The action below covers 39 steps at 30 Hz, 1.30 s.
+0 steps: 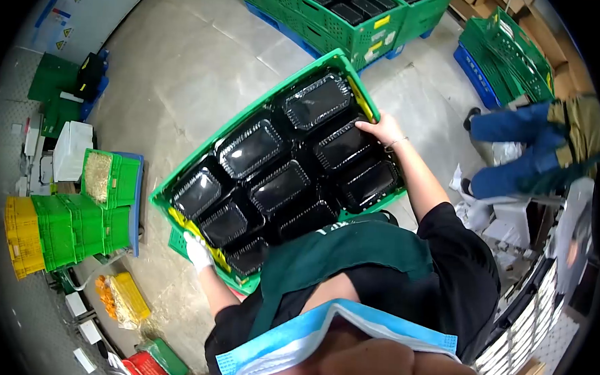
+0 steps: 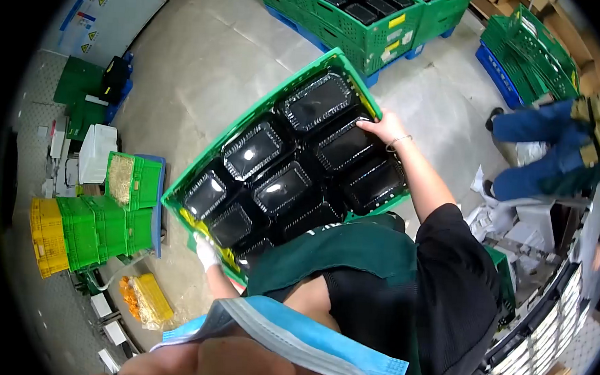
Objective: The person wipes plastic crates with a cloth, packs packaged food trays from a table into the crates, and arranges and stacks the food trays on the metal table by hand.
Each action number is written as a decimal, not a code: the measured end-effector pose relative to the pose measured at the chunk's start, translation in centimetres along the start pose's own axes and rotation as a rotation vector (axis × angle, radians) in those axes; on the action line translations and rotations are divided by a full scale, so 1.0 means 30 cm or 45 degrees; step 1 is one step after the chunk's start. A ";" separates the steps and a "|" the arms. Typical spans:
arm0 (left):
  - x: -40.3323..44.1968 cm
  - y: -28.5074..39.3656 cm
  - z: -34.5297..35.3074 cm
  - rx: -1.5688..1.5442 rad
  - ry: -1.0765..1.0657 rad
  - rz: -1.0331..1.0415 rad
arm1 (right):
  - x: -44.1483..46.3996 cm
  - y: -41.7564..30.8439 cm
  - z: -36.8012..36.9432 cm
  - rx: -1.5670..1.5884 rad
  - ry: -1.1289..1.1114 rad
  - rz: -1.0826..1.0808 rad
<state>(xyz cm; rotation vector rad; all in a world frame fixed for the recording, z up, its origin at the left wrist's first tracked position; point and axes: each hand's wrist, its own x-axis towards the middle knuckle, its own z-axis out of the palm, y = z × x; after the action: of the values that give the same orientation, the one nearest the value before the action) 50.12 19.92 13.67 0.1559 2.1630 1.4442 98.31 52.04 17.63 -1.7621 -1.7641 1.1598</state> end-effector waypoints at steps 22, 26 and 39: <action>0.774 1.475 2.821 0.513 -1.293 0.840 | 1.050 0.090 -0.814 0.667 1.089 0.680; 0.837 1.577 3.060 0.770 -1.326 0.773 | 1.229 0.074 -0.823 0.689 1.208 0.727; 0.911 2.226 3.590 0.312 -1.798 1.430 | 2.038 0.094 -0.758 -0.140 1.246 1.412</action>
<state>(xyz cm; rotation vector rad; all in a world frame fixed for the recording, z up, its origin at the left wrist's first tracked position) 66.39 147.23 31.90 1.9884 0.9100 0.8567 109.29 116.15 11.88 -2.7510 -0.2271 0.2585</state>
